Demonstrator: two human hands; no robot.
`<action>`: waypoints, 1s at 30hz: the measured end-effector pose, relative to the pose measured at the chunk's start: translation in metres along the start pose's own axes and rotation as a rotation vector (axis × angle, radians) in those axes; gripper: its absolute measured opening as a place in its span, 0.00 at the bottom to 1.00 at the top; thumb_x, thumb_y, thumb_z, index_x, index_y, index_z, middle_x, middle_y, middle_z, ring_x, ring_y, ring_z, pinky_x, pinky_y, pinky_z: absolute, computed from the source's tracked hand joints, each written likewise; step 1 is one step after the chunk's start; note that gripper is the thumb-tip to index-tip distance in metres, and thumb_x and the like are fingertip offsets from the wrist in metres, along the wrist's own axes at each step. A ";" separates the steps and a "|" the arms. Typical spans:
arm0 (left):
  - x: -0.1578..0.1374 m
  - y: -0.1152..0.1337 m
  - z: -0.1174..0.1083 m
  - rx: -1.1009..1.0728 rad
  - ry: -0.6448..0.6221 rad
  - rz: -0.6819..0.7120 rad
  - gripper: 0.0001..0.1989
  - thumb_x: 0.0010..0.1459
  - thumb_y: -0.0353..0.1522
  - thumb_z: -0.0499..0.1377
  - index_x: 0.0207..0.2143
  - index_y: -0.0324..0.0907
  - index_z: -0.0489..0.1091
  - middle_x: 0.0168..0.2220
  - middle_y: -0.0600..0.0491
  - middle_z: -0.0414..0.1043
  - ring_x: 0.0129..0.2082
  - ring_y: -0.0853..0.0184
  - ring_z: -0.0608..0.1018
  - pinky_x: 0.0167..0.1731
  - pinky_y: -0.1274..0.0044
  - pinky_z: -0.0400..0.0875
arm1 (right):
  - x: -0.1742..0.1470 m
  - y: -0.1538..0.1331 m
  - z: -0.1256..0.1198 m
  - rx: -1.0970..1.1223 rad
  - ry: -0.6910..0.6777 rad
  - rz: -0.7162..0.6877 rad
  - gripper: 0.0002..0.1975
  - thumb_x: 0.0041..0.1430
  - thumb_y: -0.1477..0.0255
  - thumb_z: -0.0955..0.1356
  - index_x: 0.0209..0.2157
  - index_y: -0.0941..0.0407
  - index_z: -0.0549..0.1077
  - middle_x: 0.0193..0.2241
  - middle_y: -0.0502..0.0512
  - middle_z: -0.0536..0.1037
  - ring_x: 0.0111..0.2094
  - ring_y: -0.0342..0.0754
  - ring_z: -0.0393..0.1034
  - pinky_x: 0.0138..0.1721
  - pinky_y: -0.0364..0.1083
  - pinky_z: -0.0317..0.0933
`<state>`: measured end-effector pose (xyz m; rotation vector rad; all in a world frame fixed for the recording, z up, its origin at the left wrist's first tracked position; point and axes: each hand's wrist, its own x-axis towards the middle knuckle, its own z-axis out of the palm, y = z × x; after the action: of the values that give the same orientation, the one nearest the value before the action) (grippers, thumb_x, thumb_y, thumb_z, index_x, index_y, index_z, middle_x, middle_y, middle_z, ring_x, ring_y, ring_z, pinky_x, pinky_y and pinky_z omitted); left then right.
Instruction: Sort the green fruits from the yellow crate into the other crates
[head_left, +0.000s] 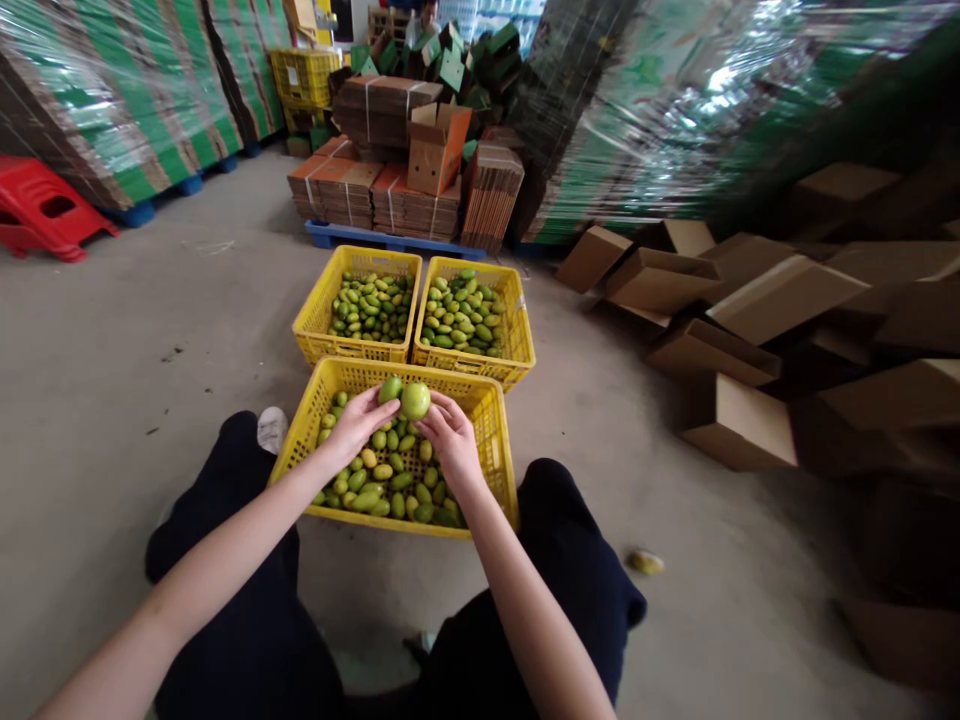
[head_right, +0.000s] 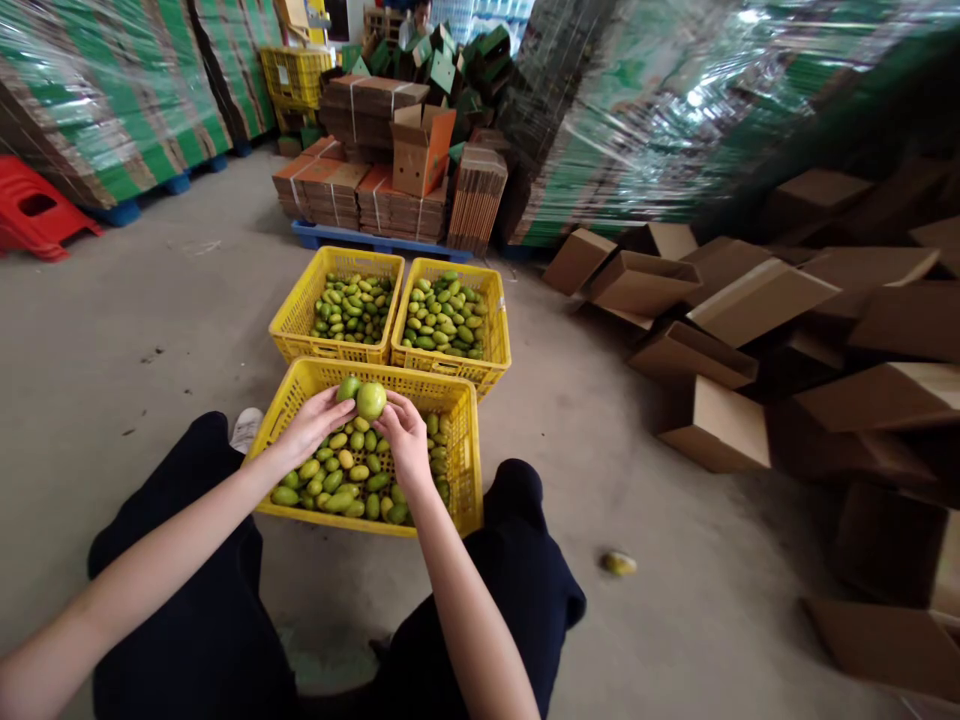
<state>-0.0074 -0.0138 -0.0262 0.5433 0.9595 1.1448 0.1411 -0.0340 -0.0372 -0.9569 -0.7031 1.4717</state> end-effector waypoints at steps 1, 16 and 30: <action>-0.001 0.000 0.001 0.020 0.012 0.003 0.14 0.48 0.21 0.67 0.39 0.37 0.75 0.41 0.49 0.79 0.47 0.63 0.79 0.51 0.74 0.73 | 0.000 0.001 0.001 -0.002 0.002 0.010 0.17 0.48 0.62 0.74 0.39 0.53 0.76 0.34 0.50 0.80 0.34 0.47 0.75 0.40 0.47 0.70; 0.004 -0.002 -0.009 0.141 0.002 0.032 0.07 0.52 0.29 0.66 0.35 0.38 0.75 0.38 0.49 0.78 0.39 0.67 0.78 0.40 0.79 0.73 | 0.000 -0.006 -0.003 -0.109 0.102 -0.047 0.18 0.40 0.67 0.78 0.33 0.53 0.73 0.29 0.47 0.78 0.32 0.45 0.72 0.35 0.44 0.67; 0.007 -0.003 -0.014 0.280 -0.141 0.058 0.19 0.50 0.34 0.68 0.44 0.37 0.76 0.45 0.47 0.78 0.47 0.60 0.78 0.56 0.65 0.68 | 0.006 -0.005 -0.008 0.054 0.071 0.128 0.20 0.38 0.63 0.77 0.35 0.53 0.73 0.30 0.47 0.78 0.28 0.44 0.73 0.37 0.46 0.70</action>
<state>-0.0169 -0.0096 -0.0385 0.8714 0.9924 1.0138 0.1506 -0.0278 -0.0372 -1.0229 -0.5570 1.5524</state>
